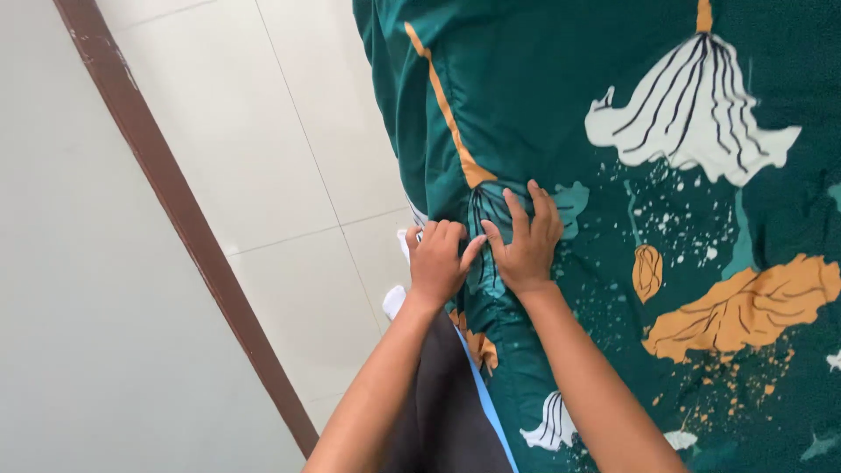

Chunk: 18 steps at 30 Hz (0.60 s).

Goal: Smoothing a comforter and arranging pillows/bolsters on a bed.

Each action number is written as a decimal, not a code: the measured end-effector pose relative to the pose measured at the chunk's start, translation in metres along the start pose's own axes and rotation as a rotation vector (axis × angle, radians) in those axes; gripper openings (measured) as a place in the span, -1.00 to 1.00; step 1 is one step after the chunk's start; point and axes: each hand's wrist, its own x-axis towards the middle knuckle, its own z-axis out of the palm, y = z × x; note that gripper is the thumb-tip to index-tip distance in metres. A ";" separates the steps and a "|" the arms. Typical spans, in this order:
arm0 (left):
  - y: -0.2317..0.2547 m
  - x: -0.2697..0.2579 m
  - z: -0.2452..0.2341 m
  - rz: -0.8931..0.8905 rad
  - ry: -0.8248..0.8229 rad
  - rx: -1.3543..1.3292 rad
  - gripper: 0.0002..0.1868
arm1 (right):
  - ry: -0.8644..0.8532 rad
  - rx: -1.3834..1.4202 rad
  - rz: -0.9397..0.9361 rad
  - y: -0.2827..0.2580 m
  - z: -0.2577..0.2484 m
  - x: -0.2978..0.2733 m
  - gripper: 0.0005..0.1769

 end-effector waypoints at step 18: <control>-0.045 -0.070 -0.034 0.011 -0.030 0.137 -0.81 | -0.050 0.052 0.131 -0.044 -0.049 -0.144 -0.62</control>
